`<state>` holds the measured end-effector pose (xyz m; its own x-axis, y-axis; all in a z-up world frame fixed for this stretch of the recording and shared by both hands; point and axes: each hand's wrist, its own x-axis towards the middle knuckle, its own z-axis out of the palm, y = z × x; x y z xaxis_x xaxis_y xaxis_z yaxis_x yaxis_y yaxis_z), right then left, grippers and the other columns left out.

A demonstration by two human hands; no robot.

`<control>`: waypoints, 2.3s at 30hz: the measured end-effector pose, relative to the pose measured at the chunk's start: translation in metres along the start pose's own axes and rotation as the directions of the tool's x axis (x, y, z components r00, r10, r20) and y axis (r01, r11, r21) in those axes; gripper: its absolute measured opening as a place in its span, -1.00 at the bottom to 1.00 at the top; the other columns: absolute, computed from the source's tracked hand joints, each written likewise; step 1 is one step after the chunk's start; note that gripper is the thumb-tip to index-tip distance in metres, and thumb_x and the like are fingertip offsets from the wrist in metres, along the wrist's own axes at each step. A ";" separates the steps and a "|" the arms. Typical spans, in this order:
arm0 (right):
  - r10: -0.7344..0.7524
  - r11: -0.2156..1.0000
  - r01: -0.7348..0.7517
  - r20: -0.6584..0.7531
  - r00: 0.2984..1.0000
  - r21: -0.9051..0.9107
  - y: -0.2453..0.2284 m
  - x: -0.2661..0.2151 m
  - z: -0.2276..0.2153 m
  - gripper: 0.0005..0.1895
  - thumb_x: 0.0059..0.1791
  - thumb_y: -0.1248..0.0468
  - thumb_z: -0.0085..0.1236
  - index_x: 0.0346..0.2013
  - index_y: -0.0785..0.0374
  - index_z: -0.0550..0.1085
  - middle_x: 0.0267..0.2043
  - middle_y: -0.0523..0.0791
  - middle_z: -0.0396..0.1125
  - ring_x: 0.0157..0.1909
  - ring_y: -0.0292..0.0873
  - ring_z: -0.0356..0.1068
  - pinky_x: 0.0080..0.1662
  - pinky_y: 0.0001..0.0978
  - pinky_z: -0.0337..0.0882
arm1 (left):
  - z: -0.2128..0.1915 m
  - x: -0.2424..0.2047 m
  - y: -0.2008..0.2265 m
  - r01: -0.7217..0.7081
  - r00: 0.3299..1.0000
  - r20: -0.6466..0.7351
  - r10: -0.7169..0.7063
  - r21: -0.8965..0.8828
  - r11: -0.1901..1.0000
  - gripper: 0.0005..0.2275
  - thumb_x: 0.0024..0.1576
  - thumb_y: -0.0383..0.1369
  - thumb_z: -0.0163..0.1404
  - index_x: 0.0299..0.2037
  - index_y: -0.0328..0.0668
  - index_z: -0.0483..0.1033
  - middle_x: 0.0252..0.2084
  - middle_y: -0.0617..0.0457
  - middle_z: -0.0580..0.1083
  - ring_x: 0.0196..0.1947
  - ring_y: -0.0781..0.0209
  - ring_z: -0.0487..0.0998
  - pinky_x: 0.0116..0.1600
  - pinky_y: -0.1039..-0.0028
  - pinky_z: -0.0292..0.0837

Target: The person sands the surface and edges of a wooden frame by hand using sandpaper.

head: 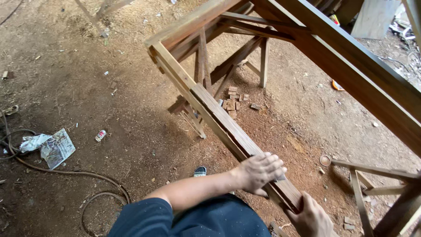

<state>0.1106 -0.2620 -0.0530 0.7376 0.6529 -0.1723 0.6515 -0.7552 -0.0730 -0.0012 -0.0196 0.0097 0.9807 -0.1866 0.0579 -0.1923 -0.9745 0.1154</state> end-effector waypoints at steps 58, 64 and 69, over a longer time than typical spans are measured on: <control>0.011 0.999 -0.014 0.078 0.997 0.039 -0.094 0.062 -0.017 -0.63 -0.14 0.01 0.26 -0.14 0.02 0.40 -0.30 -0.14 0.52 -0.32 -0.13 0.55 -0.22 -0.24 0.53 | 0.034 -0.014 -0.040 0.291 0.933 0.140 -0.331 0.249 0.924 -0.06 0.08 0.42 -0.70 0.45 -0.21 -0.09 0.53 -0.12 -0.08 0.51 -0.05 -0.11 0.51 0.18 -0.22; 0.007 0.999 -0.013 0.136 0.991 0.044 -0.093 0.065 -0.025 -0.48 -0.11 -0.27 0.24 -0.23 0.07 0.42 -0.36 -0.11 0.51 -0.39 -0.17 0.52 -0.28 -0.28 0.53 | 0.011 -0.006 -0.055 0.366 0.911 0.171 -0.374 0.081 0.927 -0.12 0.10 0.36 -0.69 0.44 -0.17 -0.05 0.48 -0.13 0.00 0.49 0.00 -0.08 0.53 0.06 -0.26; -0.068 0.992 0.067 0.007 0.998 0.104 -0.092 0.062 -0.019 -0.55 -0.20 -0.19 0.33 -0.34 0.04 0.46 -0.39 -0.15 0.52 -0.43 -0.22 0.50 -0.27 -0.33 0.52 | -0.010 -0.028 -0.109 0.578 0.816 -0.053 -0.576 0.131 0.806 -0.07 0.13 0.41 -0.67 0.32 -0.41 0.00 0.41 -0.26 0.03 0.42 -0.14 -0.06 0.47 0.04 -0.24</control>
<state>0.0995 -0.1512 -0.0382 0.6906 0.7021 -0.1736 0.6771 -0.7120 -0.1860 -0.0077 0.0935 0.0053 0.9088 0.4159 0.0331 0.4162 -0.9093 -0.0038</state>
